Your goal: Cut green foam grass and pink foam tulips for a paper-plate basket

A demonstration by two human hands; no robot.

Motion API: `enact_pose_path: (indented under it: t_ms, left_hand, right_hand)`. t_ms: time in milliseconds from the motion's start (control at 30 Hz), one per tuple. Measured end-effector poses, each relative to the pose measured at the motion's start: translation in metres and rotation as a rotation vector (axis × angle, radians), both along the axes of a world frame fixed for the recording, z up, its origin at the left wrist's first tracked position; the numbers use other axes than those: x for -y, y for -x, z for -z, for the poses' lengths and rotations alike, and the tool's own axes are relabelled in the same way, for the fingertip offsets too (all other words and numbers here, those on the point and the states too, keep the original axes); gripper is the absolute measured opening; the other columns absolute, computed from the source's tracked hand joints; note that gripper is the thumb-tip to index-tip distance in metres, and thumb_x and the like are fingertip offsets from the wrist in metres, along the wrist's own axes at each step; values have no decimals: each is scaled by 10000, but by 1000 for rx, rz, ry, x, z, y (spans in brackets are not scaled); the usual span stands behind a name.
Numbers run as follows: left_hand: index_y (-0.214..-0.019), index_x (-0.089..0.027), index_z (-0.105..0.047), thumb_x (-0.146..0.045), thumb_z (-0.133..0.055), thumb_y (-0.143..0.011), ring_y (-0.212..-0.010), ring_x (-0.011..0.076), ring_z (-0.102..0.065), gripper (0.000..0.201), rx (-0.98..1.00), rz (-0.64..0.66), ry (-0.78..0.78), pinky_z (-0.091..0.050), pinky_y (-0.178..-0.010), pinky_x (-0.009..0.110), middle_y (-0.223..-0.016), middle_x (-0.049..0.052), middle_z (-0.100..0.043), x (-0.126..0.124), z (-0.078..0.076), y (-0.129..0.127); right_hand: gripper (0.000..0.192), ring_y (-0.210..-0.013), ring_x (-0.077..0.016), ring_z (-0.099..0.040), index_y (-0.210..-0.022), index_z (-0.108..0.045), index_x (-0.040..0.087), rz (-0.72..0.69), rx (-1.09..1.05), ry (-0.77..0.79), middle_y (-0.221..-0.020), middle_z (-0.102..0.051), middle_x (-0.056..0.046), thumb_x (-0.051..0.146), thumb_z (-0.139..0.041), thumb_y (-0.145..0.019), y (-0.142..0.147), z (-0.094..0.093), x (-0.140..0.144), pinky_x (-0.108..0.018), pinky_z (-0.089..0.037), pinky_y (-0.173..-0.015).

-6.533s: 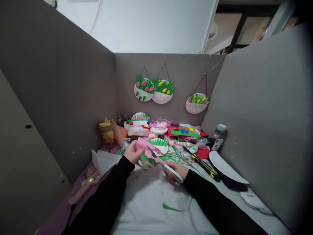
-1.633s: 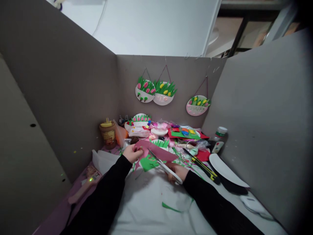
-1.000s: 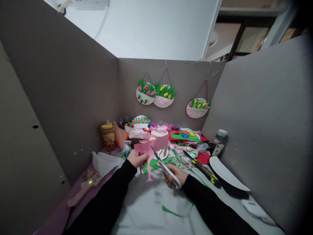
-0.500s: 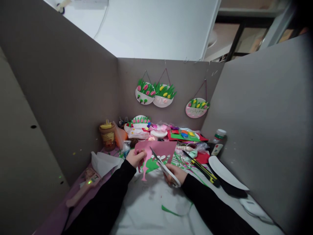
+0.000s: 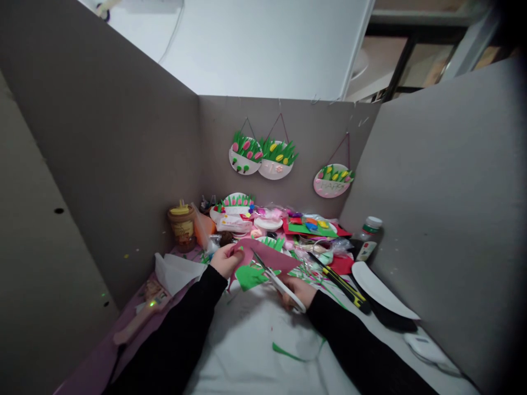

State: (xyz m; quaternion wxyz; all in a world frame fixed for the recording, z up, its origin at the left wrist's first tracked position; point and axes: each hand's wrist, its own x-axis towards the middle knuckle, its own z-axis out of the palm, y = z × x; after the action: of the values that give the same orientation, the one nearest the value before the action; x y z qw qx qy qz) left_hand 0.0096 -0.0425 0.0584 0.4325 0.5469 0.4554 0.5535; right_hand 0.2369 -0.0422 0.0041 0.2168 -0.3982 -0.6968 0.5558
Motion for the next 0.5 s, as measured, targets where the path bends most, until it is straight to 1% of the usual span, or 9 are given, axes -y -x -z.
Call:
enact_pose_path:
  t_ms: [67,133,200,267,333,433,500]
  left_hand:
    - [-631,-135,-553,-320,-582,-591,-394,60,-358,192,-22,-11,-21,-267,-416,192,-402,-71,-406,-2,0,2]
    - [-586,-139,-534,-319,-591,-573,-431,70,-382,189,-38,-21,-28,-287,-444,198,-422,-63,-406,-4,0,3]
    - [-535,-149,-485,-314,-589,-567,-448,68,-371,197,-46,-29,-34,-285,-456,197,-434,-63,-385,-4,0,4]
    - [-492,-162,-410,-294,-574,-573,-445,53,-320,226,-53,-58,-53,-260,-453,189,-435,-72,-331,-4,0,3]
    - [-488,-171,-350,-277,-556,-587,-450,44,-277,252,-46,-83,-76,-236,-451,183,-447,-78,-288,-4,0,2]
    - [-515,-177,-326,-288,-544,-609,-466,46,-266,262,-42,-62,-100,-231,-460,183,-472,-78,-274,-3,-2,2]
    - [-518,-178,-328,-300,-548,-611,-466,49,-272,268,-69,-48,-107,-238,-465,186,-476,-77,-280,-2,-3,4]
  right_hand:
    - [185,-400,-76,-413,-641,-457,183,10,55,-63,-468,-451,75,122,-453,-466,-1,-5,2,-189,-336,-372]
    - [181,-417,-75,-413,-640,-469,182,24,86,-101,-480,-454,69,117,-452,-473,-1,-9,3,-185,-330,-379]
    - [182,-428,-79,-425,-643,-472,179,11,72,-77,-491,-463,65,118,-465,-472,-2,-9,3,-185,-334,-381]
    - [193,-423,-83,-437,-653,-466,179,-14,11,-15,-496,-470,67,128,-484,-467,-2,-7,3,-186,-339,-371]
    - [197,-402,-83,-442,-657,-459,180,-15,-23,18,-490,-477,72,136,-490,-467,-2,-4,2,-184,-338,-353]
    - [190,-366,-80,-442,-649,-448,184,18,23,16,-466,-480,82,124,-475,-470,-2,1,0,-179,-338,-334]
    - [198,-355,-84,-448,-648,-438,186,18,27,46,-453,-481,88,120,-474,-465,-2,5,-2,-182,-344,-326]
